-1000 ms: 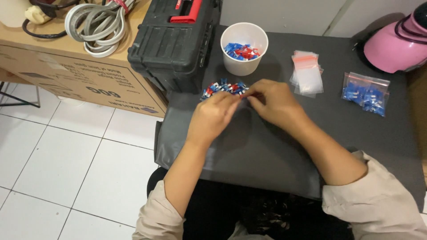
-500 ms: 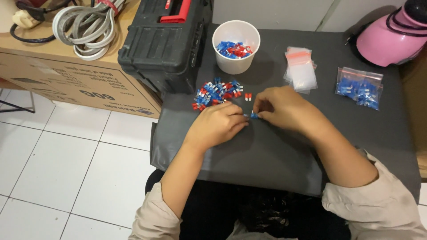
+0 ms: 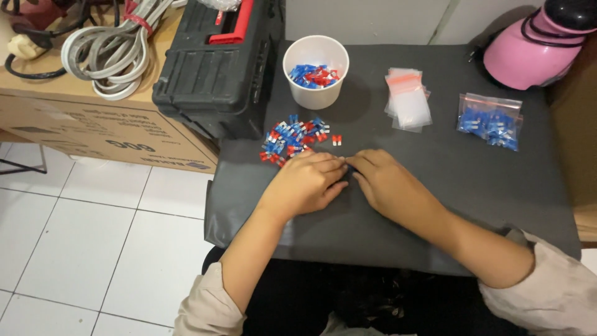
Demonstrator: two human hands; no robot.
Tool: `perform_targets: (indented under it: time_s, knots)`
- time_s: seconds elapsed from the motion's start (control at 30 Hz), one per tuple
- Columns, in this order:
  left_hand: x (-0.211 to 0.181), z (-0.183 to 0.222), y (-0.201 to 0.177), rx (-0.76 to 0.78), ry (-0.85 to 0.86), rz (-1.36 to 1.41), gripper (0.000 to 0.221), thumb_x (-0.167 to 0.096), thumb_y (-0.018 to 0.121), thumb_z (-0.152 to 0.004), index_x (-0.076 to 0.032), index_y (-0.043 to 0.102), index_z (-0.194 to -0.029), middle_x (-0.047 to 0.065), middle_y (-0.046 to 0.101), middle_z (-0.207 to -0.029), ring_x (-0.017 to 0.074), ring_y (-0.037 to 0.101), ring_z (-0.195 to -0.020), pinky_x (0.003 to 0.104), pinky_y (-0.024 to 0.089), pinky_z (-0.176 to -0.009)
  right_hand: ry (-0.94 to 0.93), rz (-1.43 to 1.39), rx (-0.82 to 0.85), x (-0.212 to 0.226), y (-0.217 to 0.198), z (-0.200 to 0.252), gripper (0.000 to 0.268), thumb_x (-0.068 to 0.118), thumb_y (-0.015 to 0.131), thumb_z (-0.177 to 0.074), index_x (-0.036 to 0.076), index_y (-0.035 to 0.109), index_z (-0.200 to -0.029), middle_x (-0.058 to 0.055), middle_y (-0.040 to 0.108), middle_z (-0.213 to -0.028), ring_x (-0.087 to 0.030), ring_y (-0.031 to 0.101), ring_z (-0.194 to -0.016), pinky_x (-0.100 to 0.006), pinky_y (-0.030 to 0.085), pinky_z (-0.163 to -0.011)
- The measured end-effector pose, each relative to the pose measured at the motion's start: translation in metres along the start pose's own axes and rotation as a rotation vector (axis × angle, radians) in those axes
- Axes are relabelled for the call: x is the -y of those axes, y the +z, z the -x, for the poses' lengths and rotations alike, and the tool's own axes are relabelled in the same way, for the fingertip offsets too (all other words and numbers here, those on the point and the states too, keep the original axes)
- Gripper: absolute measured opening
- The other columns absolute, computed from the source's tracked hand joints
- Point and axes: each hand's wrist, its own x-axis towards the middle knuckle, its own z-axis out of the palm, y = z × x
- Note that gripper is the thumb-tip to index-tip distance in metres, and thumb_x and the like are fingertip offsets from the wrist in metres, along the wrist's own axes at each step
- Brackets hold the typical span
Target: The person sorts red and blue automotive blade fuses into small plastic bags by hand on a dark grey work surface.
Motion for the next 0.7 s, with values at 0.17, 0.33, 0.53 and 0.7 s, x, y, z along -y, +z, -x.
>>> perform_targets:
  time_s: [0.17,0.33,0.53,0.7]
  knots:
    - [-0.008,-0.005,0.014,-0.049,-0.016,-0.004,0.023,-0.028,0.072,-0.086,-0.011,0.080,-0.100,0.007,0.079,-0.103,0.0219,0.073,-0.103,0.035,0.056,-0.084,-0.014,-0.028,-0.015,0.000,0.003,0.024,0.051,0.024,0.052,-0.103,-0.001,0.046,-0.147,-0.023,0.054,-0.142,-0.036,0.048,-0.138,-0.045,0.040,-0.114]
    - [-0.013,-0.002,0.022,-0.127,-0.022,-0.099,0.019,-0.030,0.071,-0.084,-0.018,0.080,-0.094,0.004,0.079,-0.101,0.0183,0.075,-0.099,0.032,0.056,-0.083,-0.038,0.013,0.022,-0.005,0.021,0.037,0.065,0.032,0.047,-0.103,0.004,0.031,-0.160,-0.022,0.041,-0.159,-0.037,0.035,-0.148,-0.049,0.026,-0.122]
    - [-0.041,-0.001,0.032,-0.048,-0.105,-0.194,0.036,-0.036,0.061,-0.086,-0.014,0.078,-0.108,0.007,0.078,-0.110,0.0215,0.073,-0.107,0.036,0.053,-0.084,0.060,0.147,0.023,-0.002,0.036,0.045,0.071,0.040,0.048,-0.100,0.004,0.034,-0.159,-0.018,0.034,-0.165,-0.034,0.031,-0.152,-0.047,0.024,-0.123]
    - [-0.098,-0.019,0.027,0.194,-0.434,-0.036,0.061,-0.028,0.044,-0.101,0.013,0.047,-0.145,0.034,0.044,-0.153,0.0508,0.035,-0.145,0.063,0.027,-0.115,0.235,0.134,0.027,0.007,0.023,0.060,0.078,0.033,0.050,-0.092,0.007,0.029,-0.162,-0.017,0.026,-0.169,-0.035,0.021,-0.155,-0.056,0.010,-0.124]
